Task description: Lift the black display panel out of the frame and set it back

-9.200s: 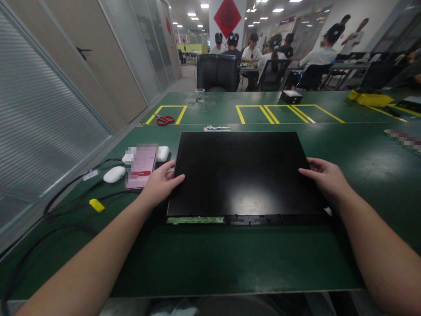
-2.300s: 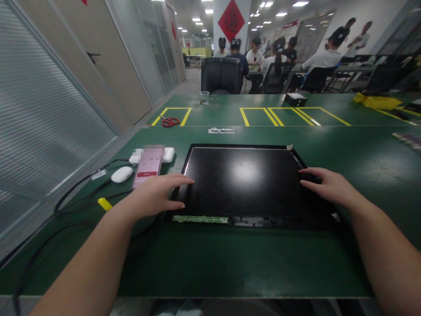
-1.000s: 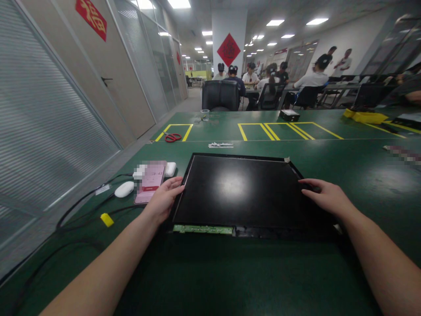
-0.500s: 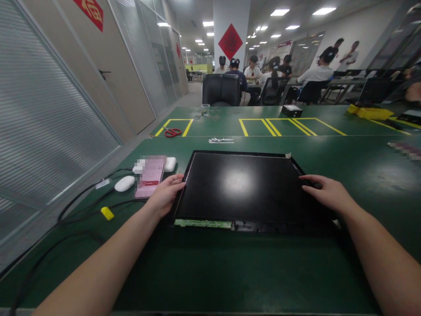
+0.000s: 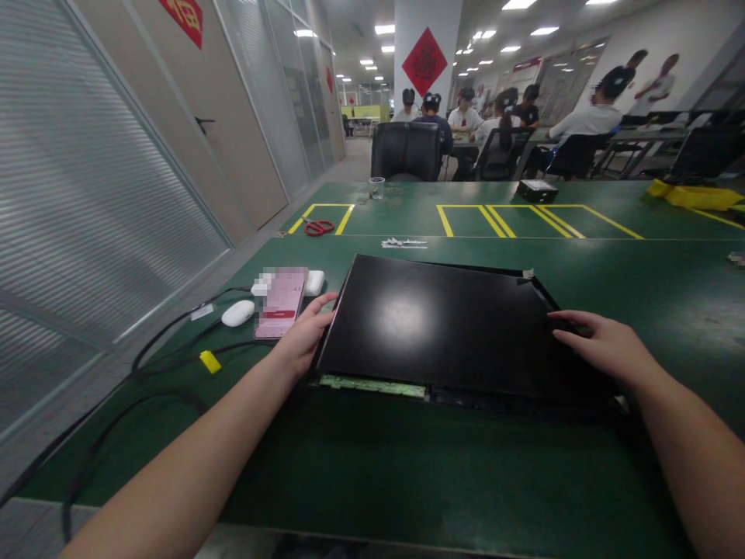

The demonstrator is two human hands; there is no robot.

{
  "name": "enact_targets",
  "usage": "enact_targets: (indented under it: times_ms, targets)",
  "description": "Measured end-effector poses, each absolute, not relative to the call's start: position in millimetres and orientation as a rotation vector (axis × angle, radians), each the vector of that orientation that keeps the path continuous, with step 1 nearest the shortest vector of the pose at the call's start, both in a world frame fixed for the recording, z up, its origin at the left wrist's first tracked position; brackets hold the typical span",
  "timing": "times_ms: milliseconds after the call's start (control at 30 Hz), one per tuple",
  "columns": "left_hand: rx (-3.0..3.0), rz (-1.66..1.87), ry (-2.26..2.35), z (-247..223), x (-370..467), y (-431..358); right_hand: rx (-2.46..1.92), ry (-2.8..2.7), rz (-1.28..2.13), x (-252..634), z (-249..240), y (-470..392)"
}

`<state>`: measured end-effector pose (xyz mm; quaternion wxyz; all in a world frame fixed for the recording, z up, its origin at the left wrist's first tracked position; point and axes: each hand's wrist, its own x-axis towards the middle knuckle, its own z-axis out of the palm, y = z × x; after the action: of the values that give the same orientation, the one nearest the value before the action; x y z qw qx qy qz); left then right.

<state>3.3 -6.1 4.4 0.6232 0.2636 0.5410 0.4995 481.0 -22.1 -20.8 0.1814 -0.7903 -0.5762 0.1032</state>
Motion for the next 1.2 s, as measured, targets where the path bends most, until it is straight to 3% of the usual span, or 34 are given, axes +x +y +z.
enact_targets:
  times_ms: [767,1200]
  targets:
    - [1.061,1.109,1.205,10,7,-22,-2.06,-1.652,0.295,493,-40,-18]
    - [1.374,1.326,1.104,8,5,-23,-1.907,-1.071,0.64,479,-24,-19]
